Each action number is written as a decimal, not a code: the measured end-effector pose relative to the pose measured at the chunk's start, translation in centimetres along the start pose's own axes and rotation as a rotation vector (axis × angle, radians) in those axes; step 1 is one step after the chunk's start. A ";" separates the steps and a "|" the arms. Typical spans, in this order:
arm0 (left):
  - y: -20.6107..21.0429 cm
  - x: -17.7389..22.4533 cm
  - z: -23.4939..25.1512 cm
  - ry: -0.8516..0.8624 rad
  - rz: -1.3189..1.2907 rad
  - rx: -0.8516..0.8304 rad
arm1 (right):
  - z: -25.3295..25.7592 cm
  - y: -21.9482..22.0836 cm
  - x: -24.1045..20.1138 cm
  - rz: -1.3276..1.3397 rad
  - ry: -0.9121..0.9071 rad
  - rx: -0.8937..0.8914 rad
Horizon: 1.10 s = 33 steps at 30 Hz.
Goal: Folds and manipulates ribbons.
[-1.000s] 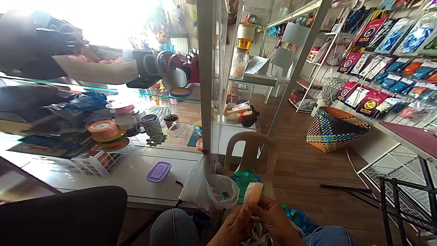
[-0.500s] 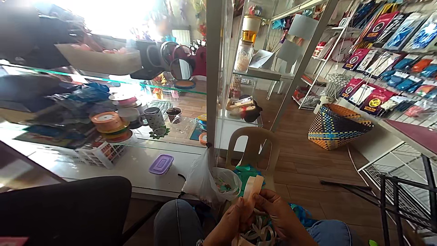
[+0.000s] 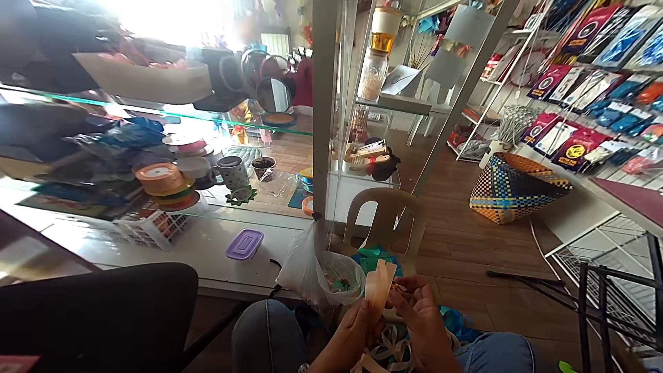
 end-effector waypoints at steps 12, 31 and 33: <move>0.4 0.3 -0.1 0.102 0.216 0.090 | -0.1 -0.4 -0.1 -0.126 0.167 -0.112; 0.3 0.6 -0.3 -0.036 -0.113 -0.041 | -0.6 0.2 0.0 0.232 0.197 -0.173; 0.2 0.6 -0.4 -0.045 -0.150 -0.054 | -0.6 0.0 -0.1 0.213 0.199 -0.170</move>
Point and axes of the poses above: each hand's wrist, its own z-axis towards the middle knuckle, its own y-axis out of the palm, x = y × z, the point moved 5 cm from there along z, towards the middle knuckle, and after that the axes turned 12 degrees about z, right-handed, at the moved point
